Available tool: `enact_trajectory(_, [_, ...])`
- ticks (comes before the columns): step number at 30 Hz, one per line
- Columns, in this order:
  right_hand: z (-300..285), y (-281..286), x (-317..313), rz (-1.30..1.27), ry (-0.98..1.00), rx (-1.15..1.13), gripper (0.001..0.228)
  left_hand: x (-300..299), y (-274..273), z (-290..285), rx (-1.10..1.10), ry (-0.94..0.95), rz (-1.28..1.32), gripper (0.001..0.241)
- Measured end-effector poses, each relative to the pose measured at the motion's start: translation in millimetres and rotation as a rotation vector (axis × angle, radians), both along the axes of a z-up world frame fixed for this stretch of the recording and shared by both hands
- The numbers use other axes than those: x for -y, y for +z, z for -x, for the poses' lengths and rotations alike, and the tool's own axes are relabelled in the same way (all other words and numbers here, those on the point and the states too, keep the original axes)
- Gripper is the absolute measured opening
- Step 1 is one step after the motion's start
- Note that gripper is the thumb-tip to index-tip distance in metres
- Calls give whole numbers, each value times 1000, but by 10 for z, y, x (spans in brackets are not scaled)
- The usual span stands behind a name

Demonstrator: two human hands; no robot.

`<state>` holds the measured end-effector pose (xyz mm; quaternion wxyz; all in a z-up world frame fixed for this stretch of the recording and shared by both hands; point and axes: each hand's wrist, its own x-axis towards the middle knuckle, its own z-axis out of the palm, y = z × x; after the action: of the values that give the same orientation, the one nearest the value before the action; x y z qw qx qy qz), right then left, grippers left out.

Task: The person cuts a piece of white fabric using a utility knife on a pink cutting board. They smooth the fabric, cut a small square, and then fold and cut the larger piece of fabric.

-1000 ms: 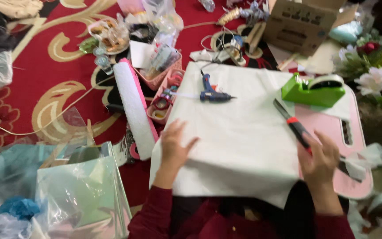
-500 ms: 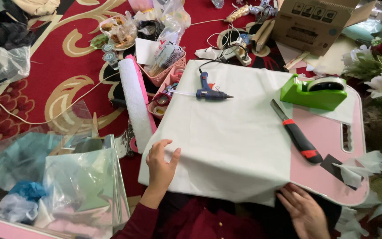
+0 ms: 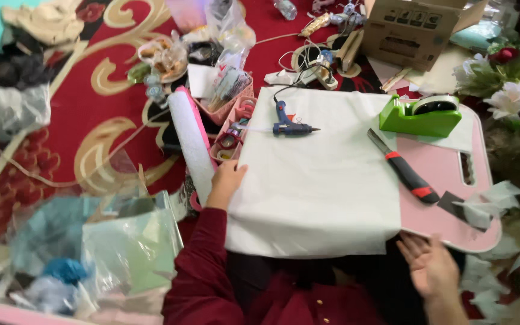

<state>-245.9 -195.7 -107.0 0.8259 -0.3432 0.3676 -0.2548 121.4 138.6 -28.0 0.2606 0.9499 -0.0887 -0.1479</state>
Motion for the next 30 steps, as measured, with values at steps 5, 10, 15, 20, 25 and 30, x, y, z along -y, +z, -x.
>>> enact_trajectory(5, [-86,264,-50,-9,-134,-77,21,-64,-31,-118,-45,-27,36,31])
enact_trajectory(10, [-46,11,105,17,-175,-61,15,-60,-77,-150,-93,10,32,33])
enact_trajectory(15, [-33,134,126,-8,-100,-143,20,-119,-76,-36,-76,34,-12,26])
enact_trajectory(20, [142,14,212,40,-34,-64,24,-193,121,185,-166,86,44,28])
enact_trajectory(25, [338,-48,187,61,-34,-40,21,-292,239,461,-186,75,49,21])
enact_trajectory(30, [463,-62,73,97,-11,2,24,-349,266,593,-183,90,-1,32])
